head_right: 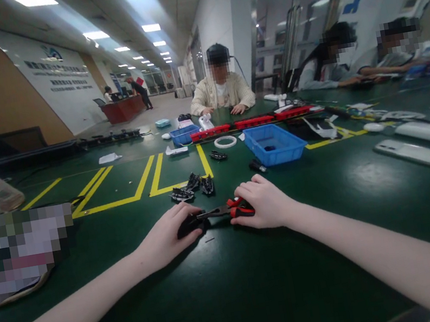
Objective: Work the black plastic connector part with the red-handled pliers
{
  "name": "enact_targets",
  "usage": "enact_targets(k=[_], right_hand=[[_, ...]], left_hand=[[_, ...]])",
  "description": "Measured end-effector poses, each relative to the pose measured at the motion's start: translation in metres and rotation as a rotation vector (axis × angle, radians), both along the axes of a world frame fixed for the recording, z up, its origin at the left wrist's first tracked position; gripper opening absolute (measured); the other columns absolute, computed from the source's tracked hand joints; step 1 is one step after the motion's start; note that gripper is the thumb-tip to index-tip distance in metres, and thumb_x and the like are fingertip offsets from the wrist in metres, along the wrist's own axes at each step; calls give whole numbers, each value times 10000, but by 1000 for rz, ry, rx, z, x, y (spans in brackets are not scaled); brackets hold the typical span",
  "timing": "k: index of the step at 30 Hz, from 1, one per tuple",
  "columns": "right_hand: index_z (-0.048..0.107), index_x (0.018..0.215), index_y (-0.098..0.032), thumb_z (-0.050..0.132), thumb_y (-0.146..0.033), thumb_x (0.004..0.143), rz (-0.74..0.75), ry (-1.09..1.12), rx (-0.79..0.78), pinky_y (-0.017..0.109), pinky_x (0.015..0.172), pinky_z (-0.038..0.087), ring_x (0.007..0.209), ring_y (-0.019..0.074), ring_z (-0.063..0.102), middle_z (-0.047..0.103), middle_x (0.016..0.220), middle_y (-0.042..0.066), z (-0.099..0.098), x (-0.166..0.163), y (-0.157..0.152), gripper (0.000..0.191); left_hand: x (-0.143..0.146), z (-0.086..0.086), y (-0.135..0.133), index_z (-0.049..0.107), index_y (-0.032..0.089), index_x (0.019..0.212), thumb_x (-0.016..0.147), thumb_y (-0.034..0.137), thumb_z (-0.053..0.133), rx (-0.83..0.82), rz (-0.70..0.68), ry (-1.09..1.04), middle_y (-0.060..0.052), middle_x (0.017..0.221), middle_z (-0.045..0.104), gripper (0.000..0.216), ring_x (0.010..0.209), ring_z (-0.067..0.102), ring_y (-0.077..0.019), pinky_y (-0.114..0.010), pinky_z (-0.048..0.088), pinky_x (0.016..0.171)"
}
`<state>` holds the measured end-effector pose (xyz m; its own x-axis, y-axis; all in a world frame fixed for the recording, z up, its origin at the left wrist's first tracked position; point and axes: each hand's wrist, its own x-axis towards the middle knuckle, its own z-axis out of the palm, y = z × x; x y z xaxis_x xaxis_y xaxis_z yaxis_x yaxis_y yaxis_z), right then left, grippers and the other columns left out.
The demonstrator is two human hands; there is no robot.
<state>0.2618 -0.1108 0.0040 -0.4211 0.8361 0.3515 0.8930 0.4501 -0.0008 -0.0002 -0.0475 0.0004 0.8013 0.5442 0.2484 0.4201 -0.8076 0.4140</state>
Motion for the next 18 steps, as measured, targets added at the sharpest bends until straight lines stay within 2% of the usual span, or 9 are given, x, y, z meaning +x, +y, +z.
enact_targets(k=[3, 7, 10, 18], right_hand=[[557, 925, -152, 586, -537, 768, -21, 21, -33, 367, 755, 360, 743, 195, 549, 640, 863, 74, 1, -2, -1, 417], [562, 925, -146, 600, -529, 760, -23, 30, -24, 364, 765, 351, 754, 194, 550, 640, 868, 68, 1, -3, -2, 419], [566, 926, -140, 601, -536, 756, -17, 30, 15, 363, 763, 345, 751, 196, 555, 641, 862, 70, 0, -2, 0, 433], [580, 921, -131, 597, -547, 754, 4, 10, 97, 359, 758, 343, 740, 198, 556, 643, 845, 76, -1, -2, -3, 448]], left_hand=[[0, -1, -1, 508, 191, 1089, 825, 231, 607, -19, 30, -9, -53, 1073, 602, 285, 986, 590, -220, -385, 514, 830], [0, -4, -2, 400, 197, 1265, 820, 253, 605, -42, 61, -22, -76, 1140, 584, 494, 1033, 590, -233, -410, 510, 874], [0, -4, -3, 351, 188, 1335, 853, 296, 560, -61, 86, -23, -96, 1186, 568, 537, 1071, 578, -237, -412, 489, 917], [-1, 2, -3, 529, 199, 1229, 905, 418, 483, -83, 84, 111, -51, 1136, 633, 394, 984, 619, -212, -350, 512, 833]])
